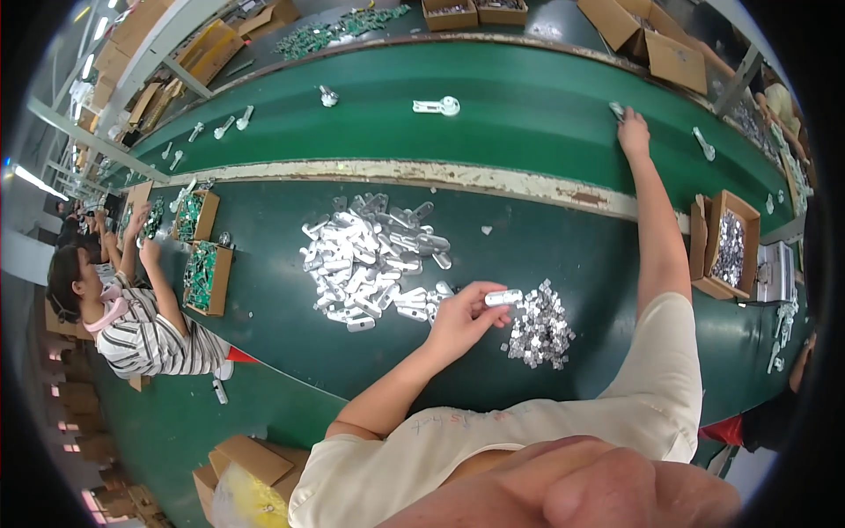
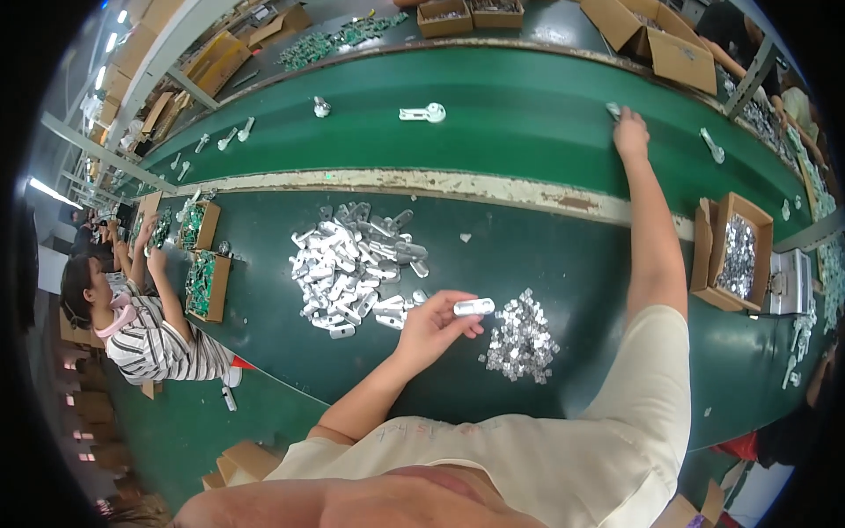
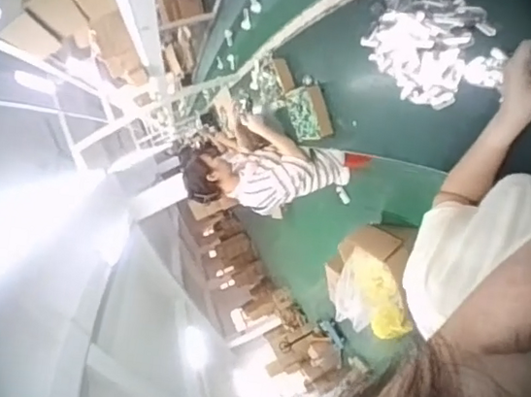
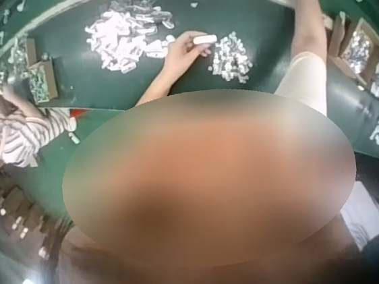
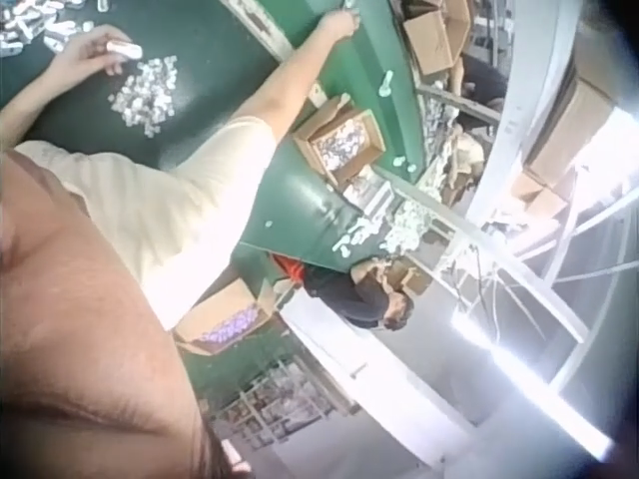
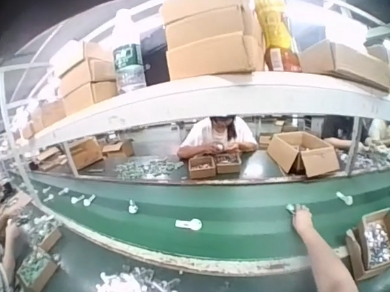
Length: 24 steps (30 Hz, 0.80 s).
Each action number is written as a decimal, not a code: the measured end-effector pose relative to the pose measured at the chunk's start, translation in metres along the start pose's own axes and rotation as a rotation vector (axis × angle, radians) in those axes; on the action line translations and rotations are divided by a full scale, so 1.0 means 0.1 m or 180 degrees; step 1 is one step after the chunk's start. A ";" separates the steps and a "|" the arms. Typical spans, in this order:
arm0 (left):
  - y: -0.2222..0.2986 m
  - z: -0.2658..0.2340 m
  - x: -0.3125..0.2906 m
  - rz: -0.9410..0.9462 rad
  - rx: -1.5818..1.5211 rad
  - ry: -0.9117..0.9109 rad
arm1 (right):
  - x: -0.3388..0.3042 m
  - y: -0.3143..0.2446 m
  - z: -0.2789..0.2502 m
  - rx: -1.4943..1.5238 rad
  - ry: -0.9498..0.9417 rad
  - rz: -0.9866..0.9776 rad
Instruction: The person assembles small metal brackets and plastic housings by hand.
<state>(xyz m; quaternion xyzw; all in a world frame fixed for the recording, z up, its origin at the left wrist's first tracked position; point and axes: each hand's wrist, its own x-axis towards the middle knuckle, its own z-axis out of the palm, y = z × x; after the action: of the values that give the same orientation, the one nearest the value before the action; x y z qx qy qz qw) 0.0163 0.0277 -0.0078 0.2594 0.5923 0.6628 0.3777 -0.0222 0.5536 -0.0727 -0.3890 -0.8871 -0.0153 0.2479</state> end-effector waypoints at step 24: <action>0.64 0.19 -0.23 0.0156 -0.0161 0.0315 | -2.77 -1.67 -2.75 0.3379 -0.0965 -0.1748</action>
<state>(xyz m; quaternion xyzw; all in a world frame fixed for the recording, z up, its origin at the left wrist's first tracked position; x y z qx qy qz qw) 0.0322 0.0190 0.0607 0.2311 0.5868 0.6986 0.3380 0.1382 0.1872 0.0707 0.0323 -0.8668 0.4206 0.2658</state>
